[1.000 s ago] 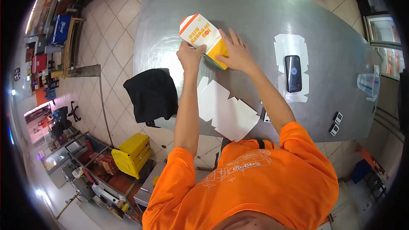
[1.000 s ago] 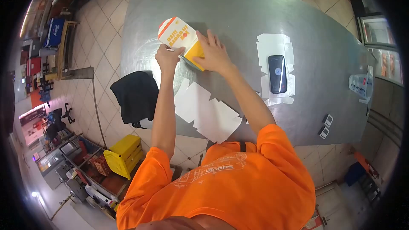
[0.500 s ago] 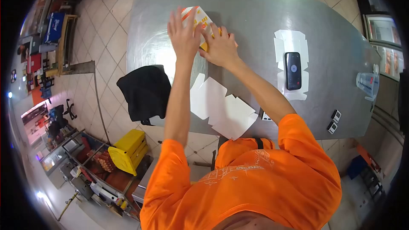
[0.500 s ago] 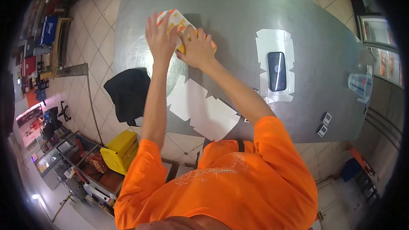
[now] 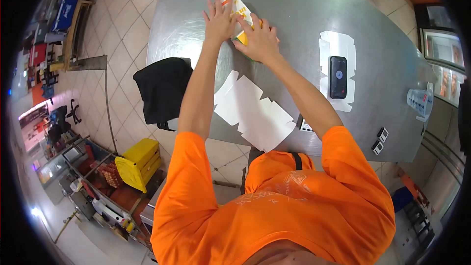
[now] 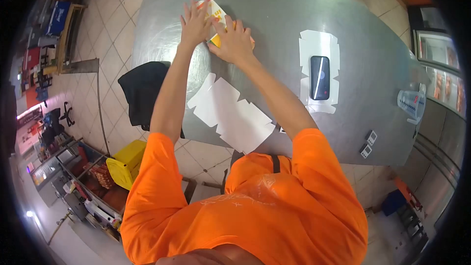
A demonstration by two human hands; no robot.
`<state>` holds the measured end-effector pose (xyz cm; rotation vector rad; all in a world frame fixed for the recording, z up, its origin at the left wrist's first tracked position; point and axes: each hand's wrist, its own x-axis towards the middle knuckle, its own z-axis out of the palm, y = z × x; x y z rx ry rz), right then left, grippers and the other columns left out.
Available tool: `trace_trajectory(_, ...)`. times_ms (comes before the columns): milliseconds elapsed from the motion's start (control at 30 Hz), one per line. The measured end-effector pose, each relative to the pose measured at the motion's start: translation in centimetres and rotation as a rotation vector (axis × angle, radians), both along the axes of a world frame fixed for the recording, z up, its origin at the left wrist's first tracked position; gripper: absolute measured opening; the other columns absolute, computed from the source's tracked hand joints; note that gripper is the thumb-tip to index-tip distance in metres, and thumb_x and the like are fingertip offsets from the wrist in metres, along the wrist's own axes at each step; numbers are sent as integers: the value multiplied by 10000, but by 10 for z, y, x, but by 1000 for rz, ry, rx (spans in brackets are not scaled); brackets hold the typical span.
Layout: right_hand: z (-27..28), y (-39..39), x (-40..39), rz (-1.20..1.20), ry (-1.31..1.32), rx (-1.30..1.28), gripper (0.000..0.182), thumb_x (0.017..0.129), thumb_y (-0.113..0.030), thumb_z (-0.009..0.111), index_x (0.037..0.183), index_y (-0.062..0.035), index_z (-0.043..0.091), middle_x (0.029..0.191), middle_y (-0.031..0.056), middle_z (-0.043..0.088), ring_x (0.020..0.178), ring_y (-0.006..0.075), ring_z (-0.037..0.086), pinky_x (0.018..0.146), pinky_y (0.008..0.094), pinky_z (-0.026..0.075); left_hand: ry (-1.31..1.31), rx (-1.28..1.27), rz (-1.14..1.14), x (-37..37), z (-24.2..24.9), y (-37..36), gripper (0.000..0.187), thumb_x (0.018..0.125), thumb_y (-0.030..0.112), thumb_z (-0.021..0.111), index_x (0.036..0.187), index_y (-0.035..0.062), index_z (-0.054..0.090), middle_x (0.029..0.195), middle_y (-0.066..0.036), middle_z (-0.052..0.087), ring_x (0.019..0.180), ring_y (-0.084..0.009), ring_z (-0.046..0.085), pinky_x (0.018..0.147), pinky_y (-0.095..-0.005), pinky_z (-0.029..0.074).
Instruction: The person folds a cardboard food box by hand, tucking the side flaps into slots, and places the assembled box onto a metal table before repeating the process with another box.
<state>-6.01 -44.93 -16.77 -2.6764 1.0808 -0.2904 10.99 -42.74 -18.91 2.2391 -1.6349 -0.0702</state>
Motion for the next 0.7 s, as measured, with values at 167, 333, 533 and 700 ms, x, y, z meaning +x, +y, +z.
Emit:
trace_trajectory(167,-4,0,-2,8,-45,-19,822,782,-582,654,1475,-230,387,1500,140,328,1302,411,358,991,598,338,407,-460,388,-78,42,130,517,963,167,551,1404,-60,406,1519,-327,264,1441,-474,197,1160,-528,196)
trace_trajectory(333,34,26,-56,55,-495,-104,783,788,-464,739,1420,-105,446,1423,183,425,1283,410,408,1029,547,354,553,-326,718,-193,17,347,452,999,219,532,1339,-75,479,1425,-242,456,1338,-371,417,1112,-440,313)
trace_trajectory(533,-1,137,-174,-101,-29,488,438,788,-247,774,1111,6,619,1135,198,607,1086,383,575,918,444,468,579,-120,1153,-303,10,533,352,999,186,508,1269,-36,548,1307,-214,546,1206,-352,531,1006,-428,422)
trace_trajectory(700,-42,152,-196,-71,-14,602,299,783,-184,758,989,13,668,1019,230,667,994,398,631,866,464,487,619,-274,1137,-326,36,521,333,988,165,524,1269,-8,561,1295,-184,560,1153,-306,573,928,-405,481)
